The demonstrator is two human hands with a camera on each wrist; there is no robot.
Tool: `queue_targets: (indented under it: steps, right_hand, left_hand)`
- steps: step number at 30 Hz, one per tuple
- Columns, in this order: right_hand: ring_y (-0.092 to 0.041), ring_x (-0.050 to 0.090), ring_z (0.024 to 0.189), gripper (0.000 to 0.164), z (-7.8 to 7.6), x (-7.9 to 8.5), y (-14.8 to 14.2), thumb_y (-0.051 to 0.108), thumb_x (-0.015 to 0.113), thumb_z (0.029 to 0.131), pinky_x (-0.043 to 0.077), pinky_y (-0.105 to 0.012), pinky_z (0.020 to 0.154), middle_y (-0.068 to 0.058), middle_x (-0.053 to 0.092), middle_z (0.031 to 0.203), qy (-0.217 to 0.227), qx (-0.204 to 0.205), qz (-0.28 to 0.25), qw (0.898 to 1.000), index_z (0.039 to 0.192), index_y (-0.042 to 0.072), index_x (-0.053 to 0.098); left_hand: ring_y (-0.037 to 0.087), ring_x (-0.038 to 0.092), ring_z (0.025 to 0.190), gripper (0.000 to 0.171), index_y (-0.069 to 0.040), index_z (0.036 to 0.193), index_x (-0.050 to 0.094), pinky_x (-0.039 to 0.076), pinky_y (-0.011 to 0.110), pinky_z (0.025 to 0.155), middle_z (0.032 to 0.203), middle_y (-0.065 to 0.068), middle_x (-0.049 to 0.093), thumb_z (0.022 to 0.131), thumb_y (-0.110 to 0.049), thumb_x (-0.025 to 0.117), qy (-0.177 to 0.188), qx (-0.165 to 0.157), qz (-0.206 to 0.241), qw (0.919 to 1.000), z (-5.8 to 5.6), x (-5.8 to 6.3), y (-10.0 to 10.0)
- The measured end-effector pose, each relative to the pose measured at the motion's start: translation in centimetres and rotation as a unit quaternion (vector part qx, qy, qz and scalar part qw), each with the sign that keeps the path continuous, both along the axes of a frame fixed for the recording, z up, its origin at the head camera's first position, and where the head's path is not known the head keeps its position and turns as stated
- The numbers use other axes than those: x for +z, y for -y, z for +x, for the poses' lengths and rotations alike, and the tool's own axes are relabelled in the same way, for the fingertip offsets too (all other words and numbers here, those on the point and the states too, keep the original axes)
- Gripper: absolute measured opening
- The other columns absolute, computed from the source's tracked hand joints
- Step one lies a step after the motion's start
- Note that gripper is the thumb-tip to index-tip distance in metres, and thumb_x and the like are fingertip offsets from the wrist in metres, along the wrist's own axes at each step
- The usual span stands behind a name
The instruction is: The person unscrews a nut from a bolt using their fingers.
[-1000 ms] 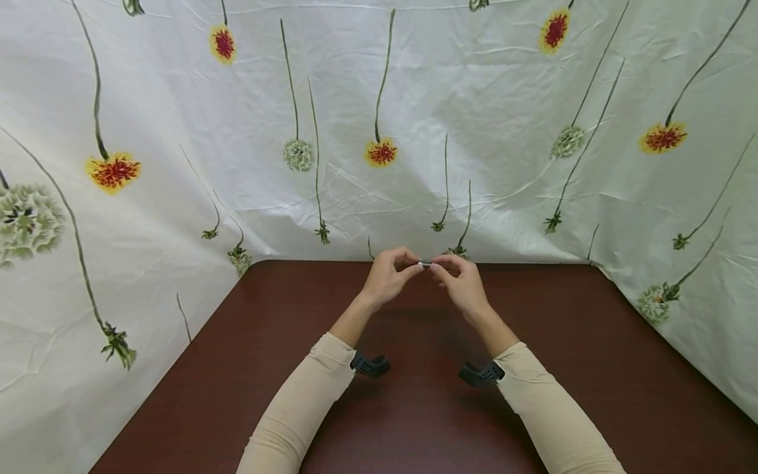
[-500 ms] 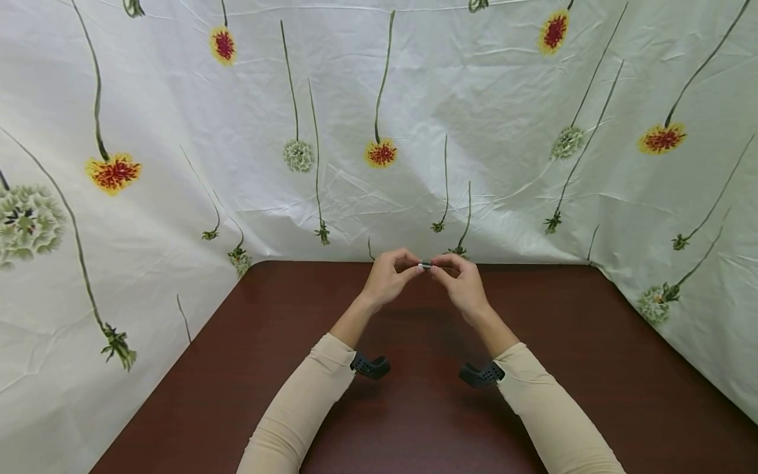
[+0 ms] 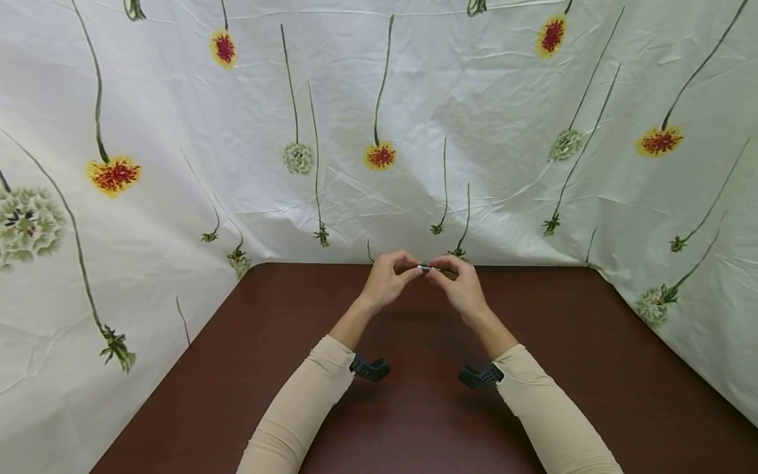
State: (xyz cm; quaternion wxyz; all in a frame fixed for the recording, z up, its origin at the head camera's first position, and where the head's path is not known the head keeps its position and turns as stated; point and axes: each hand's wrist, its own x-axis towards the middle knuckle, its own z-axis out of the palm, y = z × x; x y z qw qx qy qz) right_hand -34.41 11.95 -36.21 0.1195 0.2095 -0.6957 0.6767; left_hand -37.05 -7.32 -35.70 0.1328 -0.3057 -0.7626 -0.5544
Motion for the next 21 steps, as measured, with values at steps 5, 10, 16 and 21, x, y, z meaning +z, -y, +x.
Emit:
queue_targets:
  steps: [5, 10, 16, 21]
  right_hand:
    - [-0.047, 0.063, 0.114, 0.035, -0.12, -0.1, -0.05, 0.002, 0.064, 0.103, 0.053, -0.045, 0.096, -0.03, 0.058, 0.128, 0.009, 0.015, -0.008, 1.0, 0.135, -0.011, 0.057]
    - [-0.047, 0.064, 0.11, 0.029, -0.2, -0.1, -0.18, 0.0, 0.064, 0.103, 0.056, -0.037, 0.092, -0.029, 0.061, 0.123, 0.005, 0.0, 0.011, 1.0, 0.129, -0.012, 0.061]
    - [-0.038, 0.069, 0.105, 0.033, -0.02, 0.0, -0.1, 0.006, 0.063, 0.104, 0.057, -0.036, 0.089, -0.028, 0.064, 0.122, 0.024, 0.003, 0.007, 1.0, 0.133, -0.009, 0.058]
    - [-0.028, 0.07, 0.095, 0.026, -0.01, 0.03, -0.09, 0.004, 0.062, 0.105, 0.058, -0.033, 0.085, -0.026, 0.067, 0.112, 0.02, -0.009, 0.023, 0.999, 0.126, -0.01, 0.062]
  left_hand:
    - [0.022, 0.07, 0.096, 0.008, -0.006, 0.104, 0.076, 0.054, 0.045, 0.084, 0.103, 0.007, 0.076, 0.097, -0.009, 0.075, -0.005, 0.004, -0.003, 1.0, -0.06, 0.01, -0.02]
    - [0.021, 0.07, 0.095, 0.01, -0.005, 0.107, 0.075, 0.055, 0.041, 0.082, 0.103, 0.006, 0.075, 0.098, -0.008, 0.074, -0.007, 0.001, -0.011, 0.9999, 0.04, 0.08, -0.08]
    - [0.022, 0.07, 0.094, 0.01, -0.005, 0.107, 0.075, 0.054, 0.039, 0.08, 0.102, 0.006, 0.076, 0.098, -0.009, 0.074, -0.005, 0.001, -0.012, 0.9999, 0.12, 0.01, -0.08]
    - [0.023, 0.07, 0.094, 0.01, -0.005, 0.107, 0.075, 0.054, 0.041, 0.08, 0.102, 0.006, 0.076, 0.098, -0.009, 0.073, -0.005, 0.001, -0.012, 0.9999, 0.12, 0.03, 0.0]
